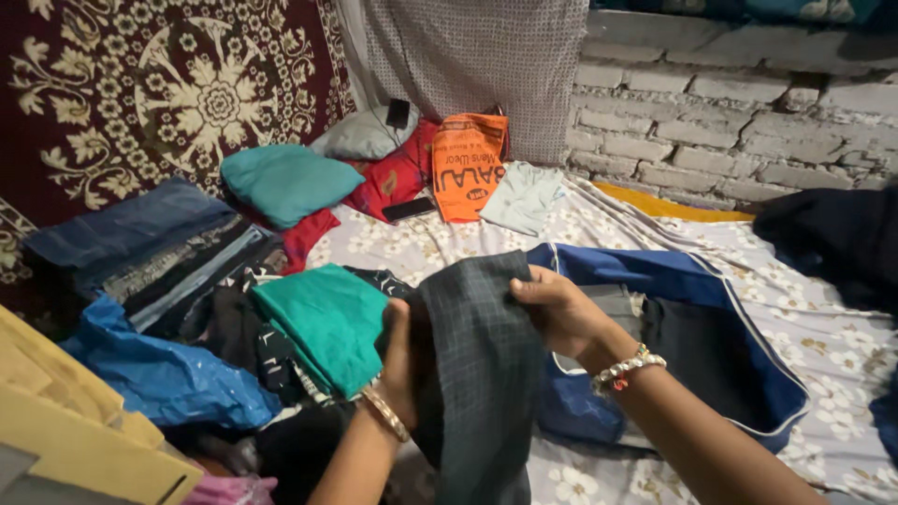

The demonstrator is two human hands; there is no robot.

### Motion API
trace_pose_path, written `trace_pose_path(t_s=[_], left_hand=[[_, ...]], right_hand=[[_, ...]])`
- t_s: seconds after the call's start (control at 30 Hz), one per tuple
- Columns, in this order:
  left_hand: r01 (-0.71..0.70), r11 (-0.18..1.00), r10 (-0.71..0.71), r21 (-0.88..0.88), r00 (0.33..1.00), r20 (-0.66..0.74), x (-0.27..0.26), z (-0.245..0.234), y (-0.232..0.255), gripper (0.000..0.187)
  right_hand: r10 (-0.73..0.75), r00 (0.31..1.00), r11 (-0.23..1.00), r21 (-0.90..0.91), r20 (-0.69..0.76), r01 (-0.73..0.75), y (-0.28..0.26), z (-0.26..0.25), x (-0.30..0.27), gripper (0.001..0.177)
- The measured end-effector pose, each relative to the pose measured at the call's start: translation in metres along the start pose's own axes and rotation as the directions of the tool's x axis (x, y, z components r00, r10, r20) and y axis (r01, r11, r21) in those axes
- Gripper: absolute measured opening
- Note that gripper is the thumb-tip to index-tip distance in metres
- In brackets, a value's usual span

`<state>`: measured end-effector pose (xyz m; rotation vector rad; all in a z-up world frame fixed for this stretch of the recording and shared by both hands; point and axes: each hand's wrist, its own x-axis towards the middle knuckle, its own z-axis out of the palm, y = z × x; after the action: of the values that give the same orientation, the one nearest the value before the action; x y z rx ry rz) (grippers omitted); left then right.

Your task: The person folds various pairs of trousers and pants on a bed and places them into a blue storage bag. The process involves unfolding, smoothing, and folding each garment before stacking them inside the bag.

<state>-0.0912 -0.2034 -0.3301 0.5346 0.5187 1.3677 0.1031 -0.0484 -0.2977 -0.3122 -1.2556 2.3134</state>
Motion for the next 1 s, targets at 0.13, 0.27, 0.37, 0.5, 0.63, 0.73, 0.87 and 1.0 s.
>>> trace_pose_path(t_s=[0.13, 0.27, 0.37, 0.5, 0.63, 0.73, 0.87, 1.0], left_hand=[[0.032, 0.995, -0.031, -0.098, 0.999, 0.012, 0.015, 0.01, 0.011, 0.094], [0.111, 0.965, -0.099, -0.239, 0.993, 0.062, 0.034, -0.006, 0.018, 0.076], [0.093, 0.988, -0.097, -0.122, 0.995, -0.031, 0.051, -0.03, 0.053, 0.046], [-0.101, 0.995, 0.094, -0.018, 0.97, -0.226, 0.057, -0.047, 0.101, 0.027], [-0.23, 0.949, 0.272, 0.218, 0.944, -0.188, 0.064, -0.039, 0.121, 0.03], [-0.322, 0.818, 0.436, 0.476, 0.887, -0.149, 0.077, -0.03, 0.122, 0.027], [-0.403, 0.351, 0.697, 0.845, 0.715, 0.052, 0.083, -0.009, 0.128, 0.052], [-0.198, -0.009, 0.685, 0.98, 0.713, 0.15, 0.069, 0.013, 0.126, 0.05]], right_hand=[[-0.019, 0.997, 0.995, 0.098, -0.071, 0.026, 0.002, 0.008, 0.017, 0.036], [-0.03, 0.994, 0.995, 0.091, -0.105, 0.039, 0.0, 0.003, 0.028, 0.037], [-0.071, 0.99, 0.997, 0.001, -0.124, 0.072, -0.01, -0.008, 0.038, 0.035], [-0.134, 0.986, 0.985, -0.123, -0.096, 0.122, -0.021, -0.014, 0.044, 0.032], [-0.233, 0.955, 0.904, -0.403, -0.186, 0.142, -0.044, -0.031, 0.056, 0.025], [-0.228, 0.947, 0.821, -0.567, -0.228, 0.062, -0.065, -0.049, 0.063, 0.023], [-0.191, 0.948, 0.928, -0.362, -0.256, 0.089, -0.073, -0.045, 0.053, 0.022], [-0.256, 0.926, 0.585, -0.807, -0.278, -0.081, -0.081, -0.032, 0.05, 0.021]])
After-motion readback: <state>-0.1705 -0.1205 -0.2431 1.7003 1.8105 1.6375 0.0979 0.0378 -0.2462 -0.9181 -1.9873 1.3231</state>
